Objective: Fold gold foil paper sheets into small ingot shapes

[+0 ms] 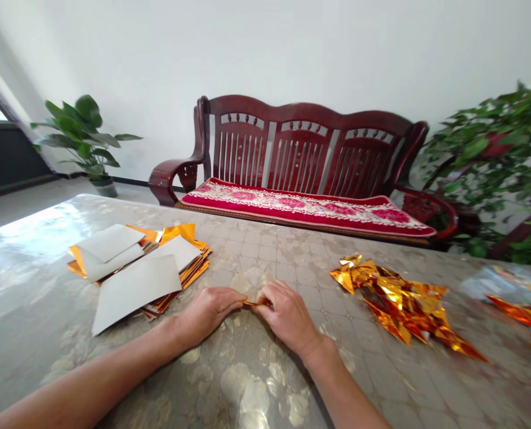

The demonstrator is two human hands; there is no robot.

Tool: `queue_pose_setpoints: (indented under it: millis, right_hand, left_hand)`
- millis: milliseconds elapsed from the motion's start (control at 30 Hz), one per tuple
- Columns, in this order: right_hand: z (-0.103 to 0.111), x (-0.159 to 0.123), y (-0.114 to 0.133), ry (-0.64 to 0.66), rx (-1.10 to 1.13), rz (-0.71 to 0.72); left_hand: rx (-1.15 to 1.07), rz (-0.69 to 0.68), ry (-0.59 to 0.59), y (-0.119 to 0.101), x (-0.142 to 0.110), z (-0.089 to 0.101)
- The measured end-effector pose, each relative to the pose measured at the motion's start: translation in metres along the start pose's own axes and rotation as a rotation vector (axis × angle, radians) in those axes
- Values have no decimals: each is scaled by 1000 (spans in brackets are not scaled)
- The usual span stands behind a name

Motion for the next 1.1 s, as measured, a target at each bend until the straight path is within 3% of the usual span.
queue_pose_setpoints:
  millis: [100, 233, 467, 700, 833, 967, 1100]
  right_hand:
    - [1, 2, 3, 82, -25, 0]
    - [0, 1, 9, 135, -134, 108]
    - [-3, -1, 7, 69, -139, 156]
    - [-2, -3, 17, -48, -95, 61]
    - [-4, -5, 26, -148, 66, -9]
    - [-3, -5, 36, -153, 212, 38]
    - [6, -3, 34, -291, 232, 58]
  left_hand:
    - [60, 2, 6, -2, -2, -2]
    - [92, -17, 12, -3, -3, -4]
    - [-8, 8, -33, -1, -2, -1]
    - [-560, 317, -299, 15, 6, 4]
    - [-911, 312, -401, 19, 9, 2]
    - [-1242, 308, -344, 17, 8, 0]
    - [-1500, 386, -196, 12, 5, -2]
Point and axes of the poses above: each hand's wrist, its own x-axis towards the middle knuckle, its own z-axis out of the back of the hand, y = z × x, the point moved 4 cm from there along x, towards the middle knuckle, and after that the axes turned 5 degrees about -x, right-handed, at the moved point
